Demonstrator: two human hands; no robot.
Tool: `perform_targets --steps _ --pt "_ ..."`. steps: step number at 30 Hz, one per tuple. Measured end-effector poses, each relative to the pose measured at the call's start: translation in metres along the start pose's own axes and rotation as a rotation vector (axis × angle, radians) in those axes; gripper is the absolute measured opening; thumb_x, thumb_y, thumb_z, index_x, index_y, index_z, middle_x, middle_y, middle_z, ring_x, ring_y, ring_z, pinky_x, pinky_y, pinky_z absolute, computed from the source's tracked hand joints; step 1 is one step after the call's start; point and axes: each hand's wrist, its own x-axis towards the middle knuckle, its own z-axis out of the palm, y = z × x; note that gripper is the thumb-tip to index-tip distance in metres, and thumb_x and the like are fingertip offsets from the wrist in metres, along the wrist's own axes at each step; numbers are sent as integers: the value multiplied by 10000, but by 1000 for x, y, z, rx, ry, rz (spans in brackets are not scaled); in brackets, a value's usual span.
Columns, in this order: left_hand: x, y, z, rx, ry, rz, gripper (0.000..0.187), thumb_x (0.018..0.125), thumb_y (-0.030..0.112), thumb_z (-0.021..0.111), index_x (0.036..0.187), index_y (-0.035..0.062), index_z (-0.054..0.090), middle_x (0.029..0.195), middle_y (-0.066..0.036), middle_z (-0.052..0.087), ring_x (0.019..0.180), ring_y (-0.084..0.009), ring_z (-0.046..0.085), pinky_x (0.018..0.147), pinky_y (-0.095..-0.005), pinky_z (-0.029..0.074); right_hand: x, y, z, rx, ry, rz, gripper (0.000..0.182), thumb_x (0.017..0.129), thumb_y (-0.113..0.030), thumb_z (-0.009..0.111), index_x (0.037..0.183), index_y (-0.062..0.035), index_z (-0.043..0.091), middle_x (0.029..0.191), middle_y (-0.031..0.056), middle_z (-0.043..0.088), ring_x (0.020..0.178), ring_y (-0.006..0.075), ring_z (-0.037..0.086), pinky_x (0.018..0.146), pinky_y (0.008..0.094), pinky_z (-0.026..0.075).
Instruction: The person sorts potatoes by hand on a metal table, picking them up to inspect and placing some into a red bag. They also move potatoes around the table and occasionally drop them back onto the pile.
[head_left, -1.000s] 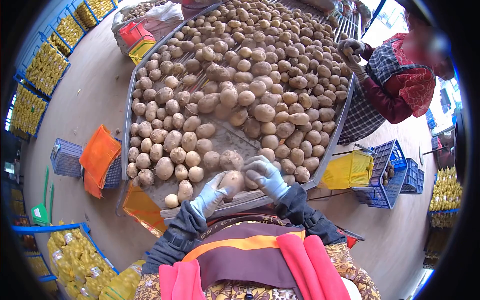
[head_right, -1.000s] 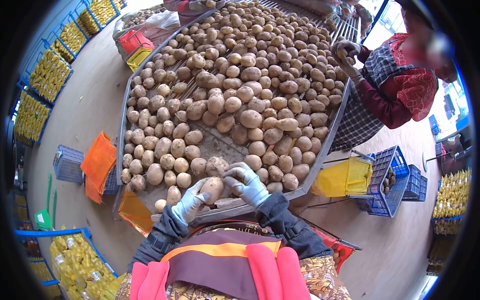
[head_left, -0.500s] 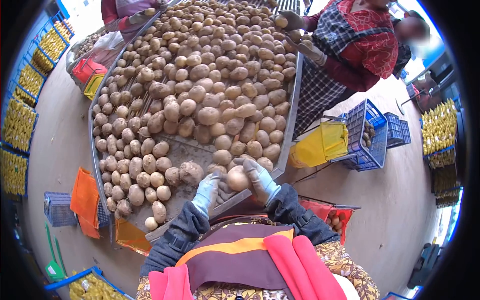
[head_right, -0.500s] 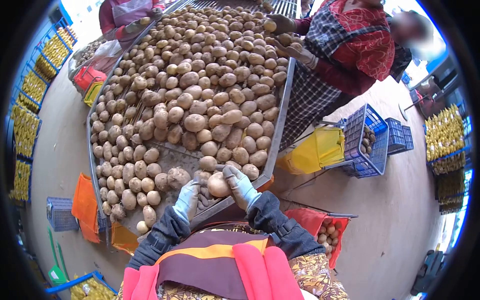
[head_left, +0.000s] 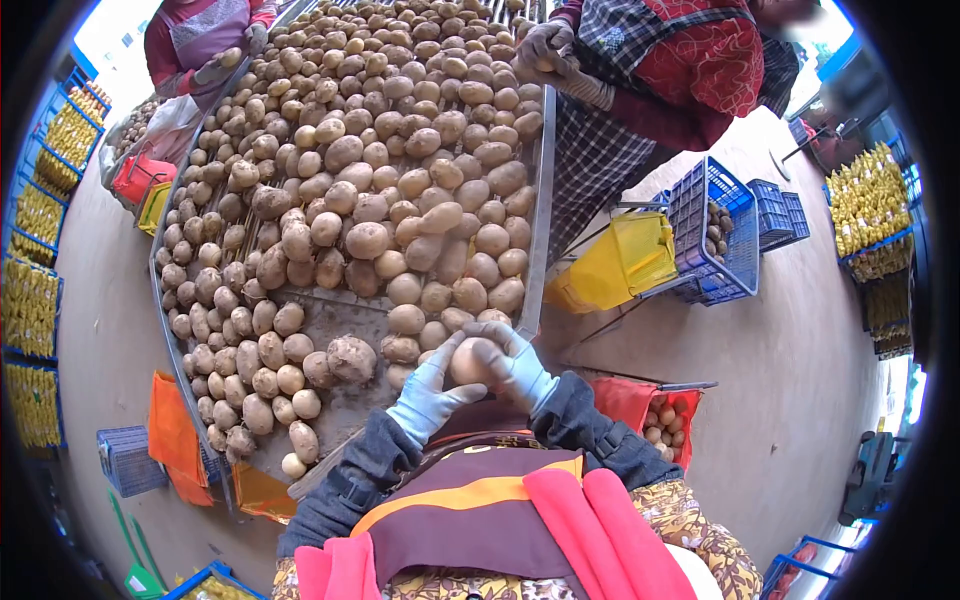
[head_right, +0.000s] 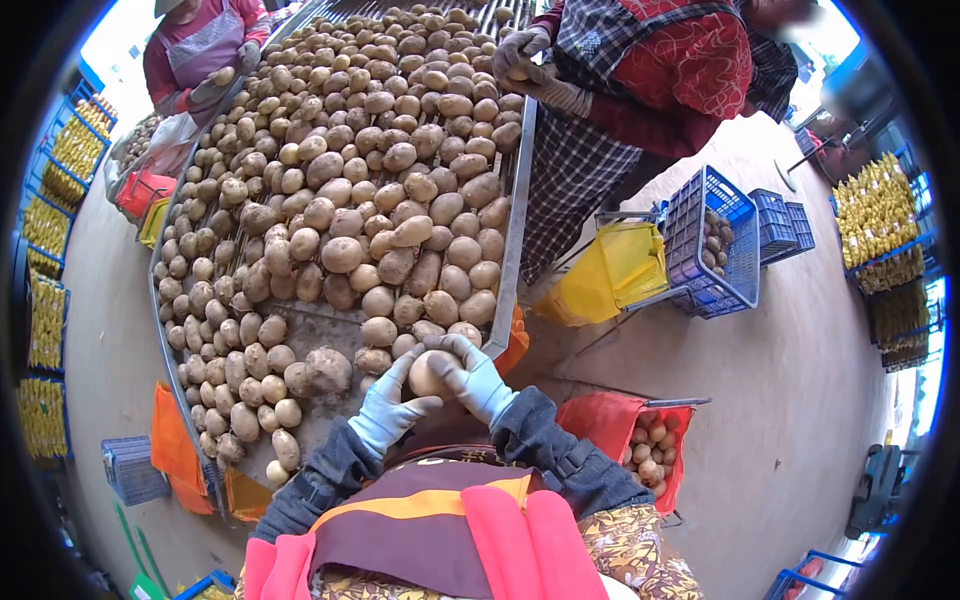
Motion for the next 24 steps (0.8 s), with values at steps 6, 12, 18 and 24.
perform_targets --steps 6,12,18,24 --pt "-10 0 -5 -379 219 -326 323 1009 197 513 1307 74 530 809 39 583 612 -14 512 577 -159 460 13 29 -106 1177 449 226 513 968 -517 448 1177 -57 533 1045 147 630 867 314 649 685 431 575" --pt "-42 -44 -20 -295 247 -401 268 1001 142 520 1251 64 578 910 -5 615 761 -48 578 668 -199 503 44 24 -198 775 922 -13 524 997 -461 420 1292 -30 466 1124 189 589 904 329 625 790 414 551" --pt "-83 -49 -66 749 171 46 479 802 188 691 1258 103 570 1260 -120 573 1213 -321 513 1033 -501 362 69 28 -77 -78 659 -259 268 973 -194 552 1191 -39 564 989 99 631 860 169 619 750 274 528" --pt "-167 -107 -101 1168 171 -370 548 830 398 630 1336 207 539 1494 -62 397 1417 -301 280 1116 -644 108 84 6 96 -1238 -436 -768 540 755 -237 707 1251 -92 550 1275 156 543 1218 355 494 1044 479 366"
